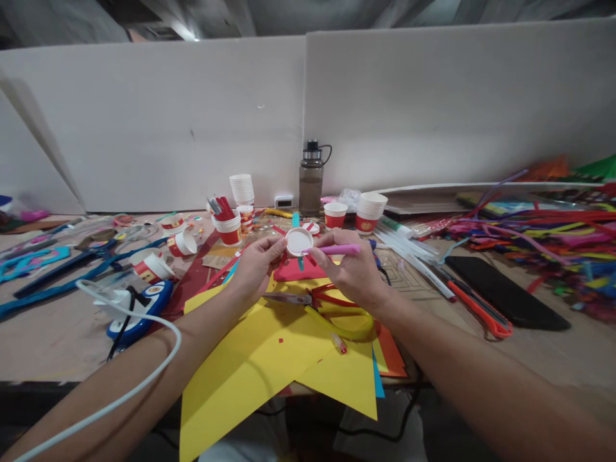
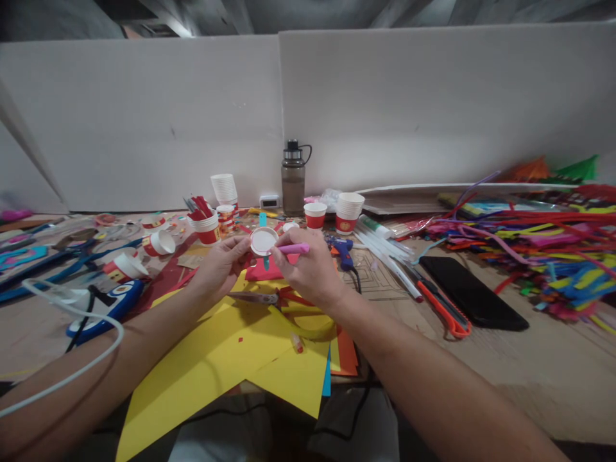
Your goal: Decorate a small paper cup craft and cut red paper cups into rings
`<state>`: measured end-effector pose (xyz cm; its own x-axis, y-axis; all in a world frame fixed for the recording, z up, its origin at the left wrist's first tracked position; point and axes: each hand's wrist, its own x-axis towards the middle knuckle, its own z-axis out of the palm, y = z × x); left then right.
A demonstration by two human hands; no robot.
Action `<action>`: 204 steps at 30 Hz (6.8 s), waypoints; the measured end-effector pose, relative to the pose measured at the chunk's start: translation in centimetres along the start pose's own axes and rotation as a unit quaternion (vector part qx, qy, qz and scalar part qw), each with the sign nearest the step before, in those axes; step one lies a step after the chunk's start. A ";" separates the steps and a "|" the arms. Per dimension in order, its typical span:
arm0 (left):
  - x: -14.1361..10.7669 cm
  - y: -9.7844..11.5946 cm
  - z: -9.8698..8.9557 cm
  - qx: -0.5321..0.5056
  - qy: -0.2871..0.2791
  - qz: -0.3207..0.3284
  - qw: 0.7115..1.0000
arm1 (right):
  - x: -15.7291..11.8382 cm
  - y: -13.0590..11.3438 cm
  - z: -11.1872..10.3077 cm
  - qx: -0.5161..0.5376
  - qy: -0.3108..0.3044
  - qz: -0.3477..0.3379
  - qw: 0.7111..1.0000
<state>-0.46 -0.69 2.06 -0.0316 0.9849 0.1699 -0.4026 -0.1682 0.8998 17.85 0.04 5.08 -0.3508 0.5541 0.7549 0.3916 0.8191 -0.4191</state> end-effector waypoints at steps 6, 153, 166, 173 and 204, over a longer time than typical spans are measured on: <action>0.1 0.0 0.0 -0.005 0.007 -0.001 1.000 | 0.2 -0.2 -0.3 -0.011 0.014 0.002 1.000; -1.2 -0.1 1.3 0.086 -0.021 -0.024 0.996 | -0.4 -0.4 0.3 -0.061 0.062 -0.065 0.994; -1.3 0.1 1.6 0.077 -0.008 -0.032 0.997 | -0.3 -0.5 0.3 -0.052 0.040 -0.052 0.996; -0.9 0.0 1.3 0.036 0.012 -0.046 0.998 | 0.0 -0.3 -0.4 0.013 0.068 0.004 0.998; -0.6 -0.3 0.7 -0.054 -0.016 -0.026 0.998 | 0.2 0.9 1.1 0.336 0.034 0.285 0.897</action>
<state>0.28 -1.25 2.00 0.0200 0.9904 0.1371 -0.4988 -0.1090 0.8599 17.17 1.10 4.30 -0.1947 0.9198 0.3407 -0.1192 0.3226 -0.9390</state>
